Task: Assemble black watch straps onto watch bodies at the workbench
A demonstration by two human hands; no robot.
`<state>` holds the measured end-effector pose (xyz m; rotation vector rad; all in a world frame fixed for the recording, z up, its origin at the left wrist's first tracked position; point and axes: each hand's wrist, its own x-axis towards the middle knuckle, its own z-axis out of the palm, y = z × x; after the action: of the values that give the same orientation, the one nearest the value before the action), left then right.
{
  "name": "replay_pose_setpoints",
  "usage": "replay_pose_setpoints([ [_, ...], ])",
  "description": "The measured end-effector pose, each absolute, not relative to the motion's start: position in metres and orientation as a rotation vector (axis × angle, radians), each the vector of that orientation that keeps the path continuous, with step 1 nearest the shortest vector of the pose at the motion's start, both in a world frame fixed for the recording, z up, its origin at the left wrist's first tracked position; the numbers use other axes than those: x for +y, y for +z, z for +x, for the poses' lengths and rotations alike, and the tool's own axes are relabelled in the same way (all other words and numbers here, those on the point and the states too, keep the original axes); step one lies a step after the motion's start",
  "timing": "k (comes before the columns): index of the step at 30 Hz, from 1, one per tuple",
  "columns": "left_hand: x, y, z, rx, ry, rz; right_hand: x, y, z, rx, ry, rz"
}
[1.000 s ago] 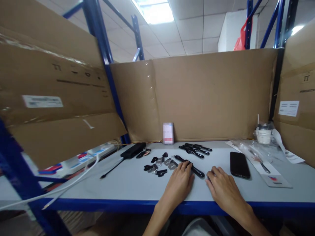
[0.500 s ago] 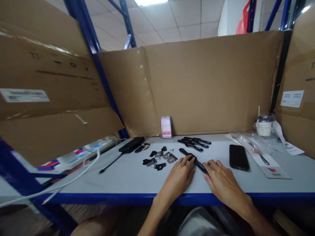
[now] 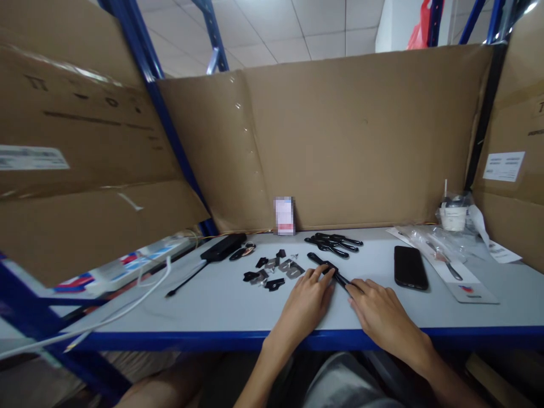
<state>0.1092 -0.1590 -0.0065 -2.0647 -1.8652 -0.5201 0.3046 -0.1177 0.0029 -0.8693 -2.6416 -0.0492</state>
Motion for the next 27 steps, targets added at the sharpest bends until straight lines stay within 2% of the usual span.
replay_pose_setpoints([
  [19,-0.1604,-0.0038,0.1116,-1.91,-0.469,-2.034,-0.1172,0.0094,0.3073,-2.581,0.093,-0.929],
  [27,-0.1612,-0.0034,0.1117,-1.909,-0.456,-2.041,-0.1162,0.0077,0.309,-2.615,-0.014,-0.927],
])
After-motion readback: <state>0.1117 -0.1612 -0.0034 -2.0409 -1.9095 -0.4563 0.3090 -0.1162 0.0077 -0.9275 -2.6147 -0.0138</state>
